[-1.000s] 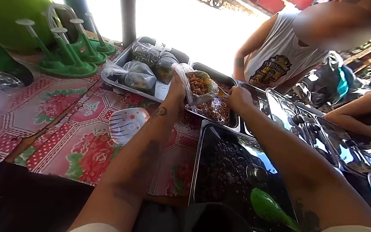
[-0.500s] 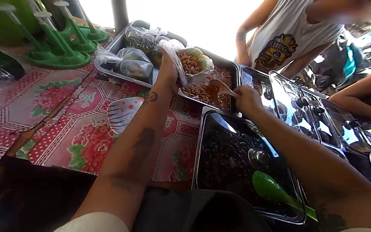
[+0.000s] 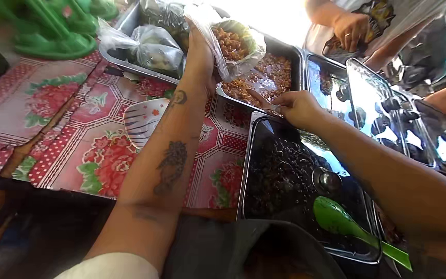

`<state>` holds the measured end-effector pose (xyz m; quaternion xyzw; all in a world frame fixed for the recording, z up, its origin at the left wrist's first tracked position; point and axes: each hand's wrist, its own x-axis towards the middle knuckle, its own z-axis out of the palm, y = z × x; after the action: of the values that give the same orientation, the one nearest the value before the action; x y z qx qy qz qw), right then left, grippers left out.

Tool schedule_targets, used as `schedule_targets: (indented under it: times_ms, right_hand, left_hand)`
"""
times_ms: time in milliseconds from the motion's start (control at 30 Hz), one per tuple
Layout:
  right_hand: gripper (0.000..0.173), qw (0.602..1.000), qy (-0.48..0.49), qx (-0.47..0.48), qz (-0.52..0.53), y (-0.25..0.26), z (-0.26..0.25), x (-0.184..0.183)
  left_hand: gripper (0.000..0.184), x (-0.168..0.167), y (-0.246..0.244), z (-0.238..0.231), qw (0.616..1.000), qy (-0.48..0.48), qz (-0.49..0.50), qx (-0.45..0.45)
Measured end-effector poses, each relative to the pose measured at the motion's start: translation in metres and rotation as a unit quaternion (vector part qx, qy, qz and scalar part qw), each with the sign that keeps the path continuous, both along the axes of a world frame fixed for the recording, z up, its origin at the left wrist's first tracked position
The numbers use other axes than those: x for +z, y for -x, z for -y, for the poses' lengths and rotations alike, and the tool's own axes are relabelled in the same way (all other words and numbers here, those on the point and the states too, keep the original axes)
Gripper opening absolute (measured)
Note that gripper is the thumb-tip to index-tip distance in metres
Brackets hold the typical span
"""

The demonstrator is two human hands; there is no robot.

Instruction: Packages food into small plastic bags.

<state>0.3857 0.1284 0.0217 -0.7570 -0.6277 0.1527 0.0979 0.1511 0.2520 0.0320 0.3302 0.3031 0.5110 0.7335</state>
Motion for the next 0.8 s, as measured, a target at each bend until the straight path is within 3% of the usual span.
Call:
schedule_targets:
  times_ms: [100, 233, 400, 733, 800]
  right_hand:
    - [0.023, 0.997, 0.021, 0.011, -0.078, 0.005, -0.026, -0.006]
    - [0.022, 0.978, 0.055, -0.047, -0.196, 0.009, -0.033, -0.006]
    - [0.022, 0.958, 0.019, -0.113, -0.262, -0.005, -0.026, -0.002]
    - [0.019, 0.943, -0.101, -0.142, -0.282, -0.022, -0.010, 0.081]
    - [0.017, 0.945, -0.116, -0.130, -0.276, -0.013, -0.009, 0.093]
  left_hand:
    - [0.066, -0.001, 0.003, -0.003, 1.000, -0.003, -0.021, 0.018]
    - [0.067, 0.000, 0.005, -0.003, 0.999, 0.003, -0.032, 0.019]
    - [0.068, 0.002, 0.006, -0.002, 0.999, -0.003, -0.043, 0.023]
    - [0.064, -0.005, -0.015, 0.013, 0.992, -0.062, -0.112, 0.012]
    - [0.065, -0.020, -0.026, 0.007, 0.989, -0.106, -0.102, 0.005]
